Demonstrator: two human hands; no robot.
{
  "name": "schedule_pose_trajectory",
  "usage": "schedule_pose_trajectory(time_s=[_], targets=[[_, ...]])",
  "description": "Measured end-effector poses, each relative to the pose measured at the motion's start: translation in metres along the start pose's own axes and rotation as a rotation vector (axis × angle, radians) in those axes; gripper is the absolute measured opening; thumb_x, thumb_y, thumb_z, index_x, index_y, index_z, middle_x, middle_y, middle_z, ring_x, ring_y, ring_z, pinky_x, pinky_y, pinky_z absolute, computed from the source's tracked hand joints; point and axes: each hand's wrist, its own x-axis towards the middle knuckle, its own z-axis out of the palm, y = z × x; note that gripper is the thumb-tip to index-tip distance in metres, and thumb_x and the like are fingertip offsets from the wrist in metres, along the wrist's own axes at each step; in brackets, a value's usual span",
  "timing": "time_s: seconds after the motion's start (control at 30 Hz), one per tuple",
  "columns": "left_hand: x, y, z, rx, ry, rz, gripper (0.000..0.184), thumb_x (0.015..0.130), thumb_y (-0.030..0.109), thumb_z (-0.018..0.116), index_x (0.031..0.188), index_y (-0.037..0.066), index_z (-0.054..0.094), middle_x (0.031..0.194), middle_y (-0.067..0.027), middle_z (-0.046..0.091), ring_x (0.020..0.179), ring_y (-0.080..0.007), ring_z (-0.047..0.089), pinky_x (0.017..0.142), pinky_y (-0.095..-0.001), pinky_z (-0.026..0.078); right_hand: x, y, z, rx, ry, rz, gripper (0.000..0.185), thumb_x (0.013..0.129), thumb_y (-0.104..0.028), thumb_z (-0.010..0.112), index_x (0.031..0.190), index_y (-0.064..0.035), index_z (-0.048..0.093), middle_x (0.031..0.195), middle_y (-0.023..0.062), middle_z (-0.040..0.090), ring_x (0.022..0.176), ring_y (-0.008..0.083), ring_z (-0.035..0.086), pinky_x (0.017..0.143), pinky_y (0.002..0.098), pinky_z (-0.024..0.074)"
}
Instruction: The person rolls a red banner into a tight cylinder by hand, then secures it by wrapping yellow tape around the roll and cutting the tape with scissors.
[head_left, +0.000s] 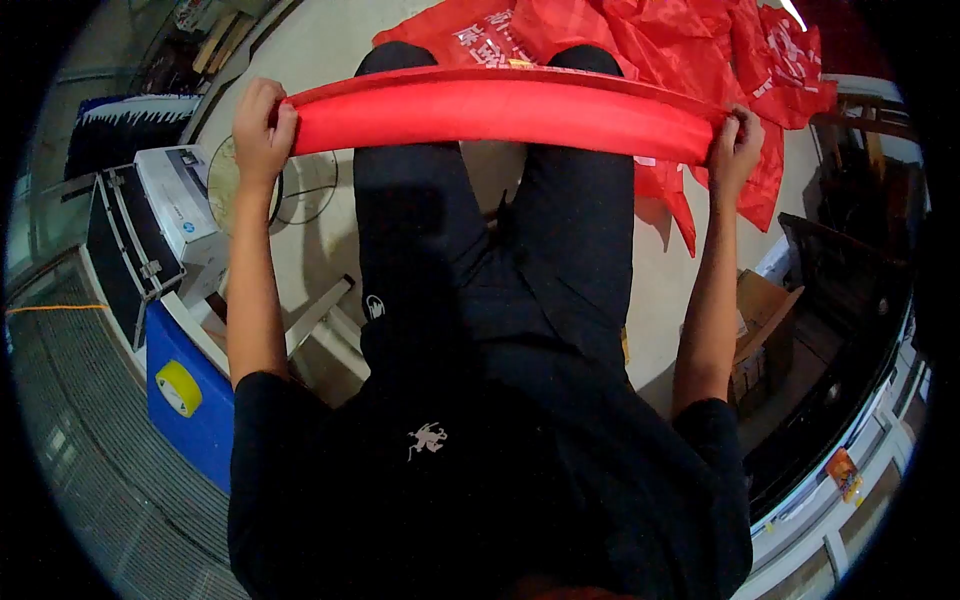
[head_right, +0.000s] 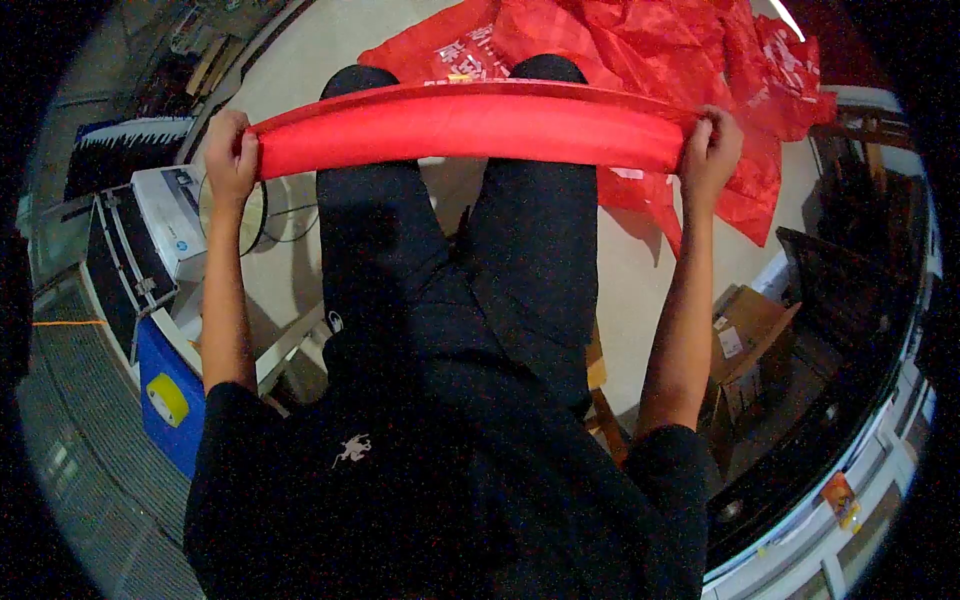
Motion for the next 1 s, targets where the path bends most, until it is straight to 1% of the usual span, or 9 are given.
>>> schedule_pose_trajectory(time_s=[0.1,0.23,0.33,0.37,0.6,0.7,0.77,0.87,1.0], targets=[[-0.005,0.000,-0.003,0.042,0.072,0.172,0.012,0.075,0.008,0.058,0.083,0.000,0.054,0.089,-0.0131,0.055,0.079,-0.0321,0.052,0.071,-0.0389,0.043,-0.012,0.007,-0.004,0.073,0.051,-0.002,0.018,0.090,-0.012,0.056,0.103,-0.0016,0.064,0.102,0.0148,0.063,0.101,0.0308,0.056,0.093,0.0392,0.0424],[-0.016,0.003,-0.018,0.177,0.004,0.284,0.015,0.075,0.011,0.059,0.086,0.002,0.058,0.096,-0.0121,0.057,0.088,-0.0300,0.056,0.090,-0.0457,0.044,-0.029,0.003,-0.026,-0.004,-0.021,-0.149,0.026,0.091,-0.017,0.060,0.111,-0.0007,0.060,0.109,0.0168,0.059,0.104,0.0335,0.053,0.101,0.0440,0.0387],[-0.023,0.005,-0.026,0.226,-0.046,0.387,0.022,0.073,0.015,0.067,0.090,0.004,0.060,0.101,-0.0112,0.059,0.095,-0.0290,0.058,0.103,-0.0528,0.039,-0.038,-0.009,-0.043,-0.087,-0.174,-0.394,0.054,0.079,-0.033,0.079,0.119,-0.0041,0.055,0.120,0.0158,0.056,0.120,0.0342,0.049,0.113,0.0557,0.0281],[-0.025,0.005,-0.028,0.235,-0.071,0.413,0.028,0.071,0.018,0.073,0.092,0.005,0.061,0.104,-0.0110,0.060,0.099,-0.0287,0.059,0.109,-0.0561,0.035,-0.038,-0.011,-0.049,-0.116,-0.193,-0.401,0.060,0.073,-0.032,0.083,0.122,-0.0080,0.057,0.123,0.0102,0.058,0.124,0.0295,0.050,0.113,0.0540,0.0272],[-0.017,0.023,-0.047,0.364,-0.198,0.468,0.041,0.067,0.019,0.082,0.099,0.007,0.061,0.118,-0.0128,0.062,0.110,-0.0310,0.060,0.109,-0.0553,0.037,-0.024,0.000,-0.081,-0.479,-0.317,-0.475,0.061,0.070,-0.031,0.083,0.126,-0.0203,0.061,0.123,-0.0011,0.061,0.114,0.0205,0.057,0.110,0.0454,0.0258],[-0.014,0.017,-0.045,0.298,-0.377,0.397,0.040,0.070,0.014,0.080,0.105,0.007,0.061,0.123,-0.0114,0.061,0.113,-0.0321,0.059,0.108,-0.0511,0.039,-0.013,-0.006,-0.086,-0.566,-0.374,-0.474,0.062,0.070,-0.033,0.081,0.128,-0.0230,0.062,0.122,-0.0016,0.061,0.109,0.0200,0.057,0.098,0.0410,0.0321],[-0.012,0.017,-0.045,0.270,-0.495,0.177,0.049,0.070,0.011,0.079,0.114,0.008,0.058,0.126,-0.0095,0.060,0.113,-0.0330,0.058,0.106,-0.0472,0.041,-0.007,-0.016,-0.089,-0.636,-0.405,-0.447,0.062,0.069,-0.030,0.082,0.127,-0.0226,0.062,0.123,-0.0011,0.060,0.109,0.0200,0.057,0.097,0.0408,0.0334],[0.009,0.050,-0.043,0.230,-0.576,0.128,0.060,0.067,0.012,0.080,0.120,0.008,0.053,0.120,-0.0102,0.060,0.110,-0.0334,0.059,0.105,-0.0478,0.041,-0.001,-0.028,-0.087,-0.721,-0.455,-0.411,0.063,0.068,-0.031,0.083,0.127,-0.0203,0.063,0.126,0.0003,0.059,0.113,0.0217,0.056,0.099,0.0416,0.0346],[0.022,0.070,-0.024,0.499,-0.600,0.265,0.066,0.065,0.010,0.079,0.125,0.004,0.050,0.120,-0.0145,0.059,0.110,-0.0360,0.058,0.108,-0.0471,0.039,0.005,-0.056,-0.077,-0.695,-0.532,-0.524,0.068,0.069,-0.045,0.082,0.125,-0.0131,0.063,0.135,0.0048,0.054,0.124,0.0287,0.050,0.109,0.0475,0.0302]])
